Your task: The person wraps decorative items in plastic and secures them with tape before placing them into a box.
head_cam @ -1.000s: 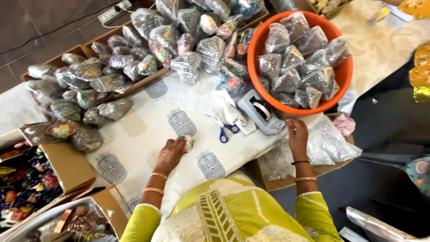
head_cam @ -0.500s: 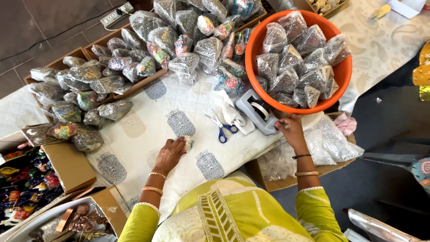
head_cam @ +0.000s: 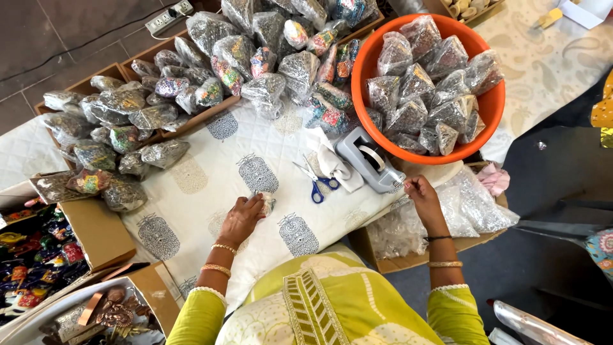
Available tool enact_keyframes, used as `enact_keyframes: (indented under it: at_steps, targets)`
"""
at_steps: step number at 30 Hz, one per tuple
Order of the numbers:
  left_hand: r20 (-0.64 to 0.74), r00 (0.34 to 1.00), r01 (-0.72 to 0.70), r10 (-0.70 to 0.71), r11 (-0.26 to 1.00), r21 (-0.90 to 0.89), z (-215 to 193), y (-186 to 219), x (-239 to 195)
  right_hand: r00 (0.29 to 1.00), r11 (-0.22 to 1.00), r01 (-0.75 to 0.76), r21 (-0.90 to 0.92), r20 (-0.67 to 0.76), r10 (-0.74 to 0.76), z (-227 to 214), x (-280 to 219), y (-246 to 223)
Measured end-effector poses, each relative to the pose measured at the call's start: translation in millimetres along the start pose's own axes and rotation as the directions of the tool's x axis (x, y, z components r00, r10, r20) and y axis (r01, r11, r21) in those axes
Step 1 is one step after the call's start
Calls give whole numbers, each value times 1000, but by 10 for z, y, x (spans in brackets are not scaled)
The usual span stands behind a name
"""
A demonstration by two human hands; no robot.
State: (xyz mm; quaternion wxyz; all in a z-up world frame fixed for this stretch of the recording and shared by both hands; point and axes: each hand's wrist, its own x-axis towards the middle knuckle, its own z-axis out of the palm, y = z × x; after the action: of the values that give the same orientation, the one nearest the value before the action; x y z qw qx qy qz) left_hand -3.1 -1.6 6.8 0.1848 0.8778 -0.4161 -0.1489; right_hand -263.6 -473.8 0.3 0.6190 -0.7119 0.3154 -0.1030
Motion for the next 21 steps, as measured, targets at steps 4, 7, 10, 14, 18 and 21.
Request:
enact_keyframes:
  at_steps: [4, 7, 10, 14, 18, 21]
  targets:
    - [-39, 999, -25, 24, 1000, -5, 22, -13, -12, 1000, 1000, -11, 1, -21, 11, 1, -71, 28]
    - [-42, 999, -17, 17, 1000, -8, 31, -13, -5, 998, 993, -63, 97, -13, 64, 49, -111, 32]
    - [-31, 999, -5, 6, 1000, 17, 49, -25, -5, 1000, 1000, 22, 0, -15, -22, 103, -110, 160]
    - [-21, 1000, -8, 8, 1000, 22, 90, -71, -52, 981, 976, 157, -149, -86, -171, 201, -169, 270]
    - [-23, 998, -55, 56, 998, 26, 131, -98, -58, 978, 984, 172, 35, -128, -167, 387, -213, 273]
    - [-25, 998, -59, 60, 998, 28, 68, -53, -62, 961, 957, 184, 223, -244, -128, 642, -96, 557]
